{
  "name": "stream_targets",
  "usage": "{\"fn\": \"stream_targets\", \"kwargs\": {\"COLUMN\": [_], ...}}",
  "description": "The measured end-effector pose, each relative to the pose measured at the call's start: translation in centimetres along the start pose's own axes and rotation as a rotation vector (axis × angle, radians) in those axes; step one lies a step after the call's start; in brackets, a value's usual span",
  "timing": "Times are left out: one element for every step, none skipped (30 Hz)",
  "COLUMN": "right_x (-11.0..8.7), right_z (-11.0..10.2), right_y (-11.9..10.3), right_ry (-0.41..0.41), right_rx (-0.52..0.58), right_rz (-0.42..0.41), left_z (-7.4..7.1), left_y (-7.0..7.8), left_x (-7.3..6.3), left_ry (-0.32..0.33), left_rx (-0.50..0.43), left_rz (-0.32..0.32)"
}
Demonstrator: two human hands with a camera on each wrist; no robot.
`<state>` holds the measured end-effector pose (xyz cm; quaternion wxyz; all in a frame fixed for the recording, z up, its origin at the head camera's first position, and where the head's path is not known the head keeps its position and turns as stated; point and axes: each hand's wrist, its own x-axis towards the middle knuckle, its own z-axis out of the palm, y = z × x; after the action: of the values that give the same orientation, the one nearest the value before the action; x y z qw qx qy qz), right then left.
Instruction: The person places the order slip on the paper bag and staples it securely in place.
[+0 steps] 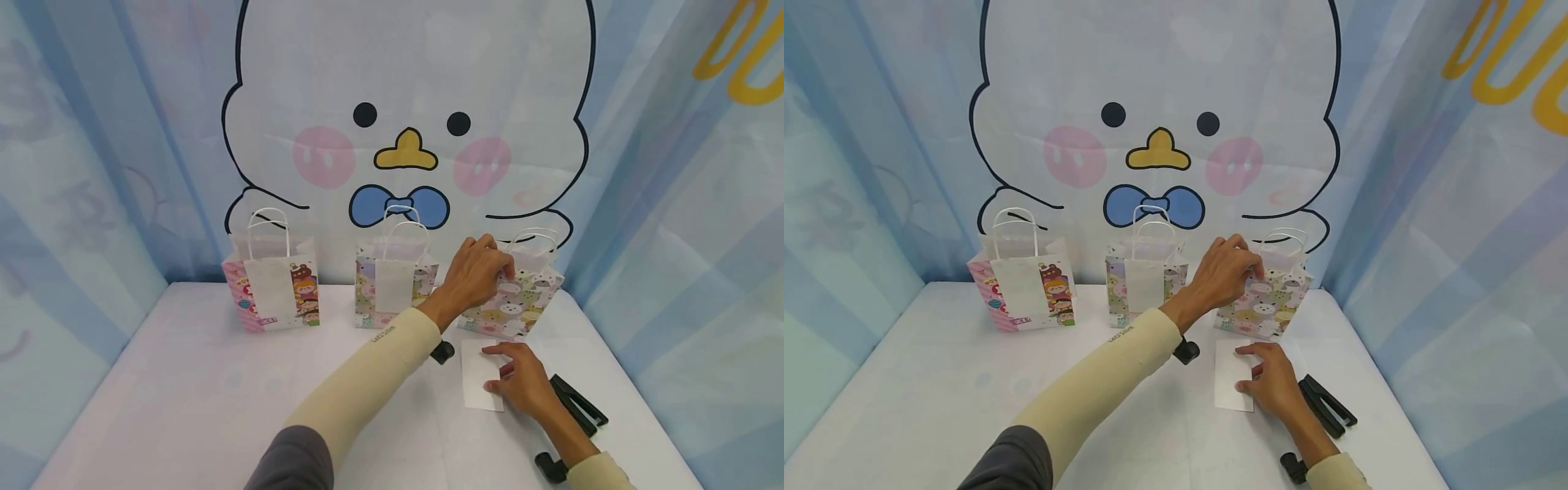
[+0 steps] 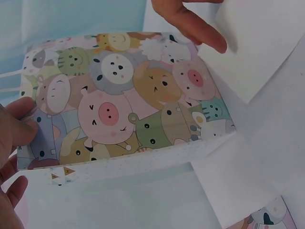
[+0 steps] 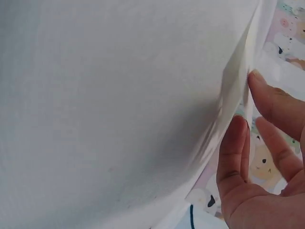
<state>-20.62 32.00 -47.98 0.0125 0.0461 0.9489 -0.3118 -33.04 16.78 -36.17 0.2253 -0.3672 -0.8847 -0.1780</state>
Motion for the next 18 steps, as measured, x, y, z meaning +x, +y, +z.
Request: {"fn": "stream_targets", "kwargs": {"right_x": [0.0, 0.0, 0.1, 0.1, 0.1, 0.1, 0.0, 0.0, 0.0, -0.1, -0.2, -0.2, -0.3, -0.2, -0.2, -0.2, -0.1, 0.0], "right_z": [-0.1, -0.3, -0.4, -0.6, -0.7, -0.8, -0.9, -1.0, -1.0, -1.1, -1.2, -1.3, -1.5, -1.6, -1.8, -2.1, -2.3, -2.6], "right_y": [-0.1, -0.1, -0.2, -0.1, -0.1, 0.0, 0.0, 0.1, 0.1, 0.1, 0.0, -0.1, -0.2, -0.2, -0.3, -0.4, -0.5, -0.7], "right_ry": [-0.001, -0.003, -0.007, -0.007, -0.006, -0.003, 0.001, 0.007, 0.016, 0.029, 0.042, 0.060, 0.081, 0.104, 0.128, 0.154, 0.183, 0.212], "right_rx": [0.024, 0.048, 0.076, 0.106, 0.139, 0.168, 0.190, 0.206, 0.220, 0.226, 0.224, 0.218, 0.207, 0.201, 0.193, 0.187, 0.183, 0.186], "right_rz": [0.037, 0.066, 0.090, 0.115, 0.129, 0.136, 0.137, 0.133, 0.123, 0.109, 0.091, 0.072, 0.050, 0.028, 0.005, -0.011, -0.026, -0.038], "left_z": [0.0, 0.0, -0.1, -0.1, -0.1, -0.1, -0.1, -0.1, -0.2, -0.2, -0.2, -0.2, -0.2, -0.3, -0.3, -0.4, -0.4, -0.4], "left_y": [0.0, 0.0, 0.0, 0.0, 0.0, 0.0, 0.1, 0.1, 0.1, 0.1, 0.1, 0.1, 0.1, 0.1, 0.1, 0.0, 0.0, 0.0], "left_x": [0.0, 0.0, 0.0, 0.0, 0.0, 0.0, 0.0, 0.0, 0.0, 0.0, -0.1, -0.1, -0.1, -0.1, -0.1, -0.1, 0.0, 0.0], "left_ry": [-0.002, -0.004, -0.005, -0.008, -0.011, -0.012, -0.014, -0.015, -0.016, -0.017, -0.017, -0.016, -0.015, -0.014, -0.013, -0.014, -0.012, -0.011], "left_rx": [0.000, -0.001, 0.000, 0.000, 0.001, 0.001, 0.001, 0.002, 0.003, 0.003, 0.004, 0.005, 0.006, 0.008, 0.010, 0.012, 0.016, 0.017], "left_rz": [-0.001, -0.002, -0.003, -0.002, -0.002, -0.002, -0.002, -0.001, 0.000, 0.000, -0.001, -0.001, -0.002, -0.003, -0.005, -0.006, -0.007, -0.007]}}
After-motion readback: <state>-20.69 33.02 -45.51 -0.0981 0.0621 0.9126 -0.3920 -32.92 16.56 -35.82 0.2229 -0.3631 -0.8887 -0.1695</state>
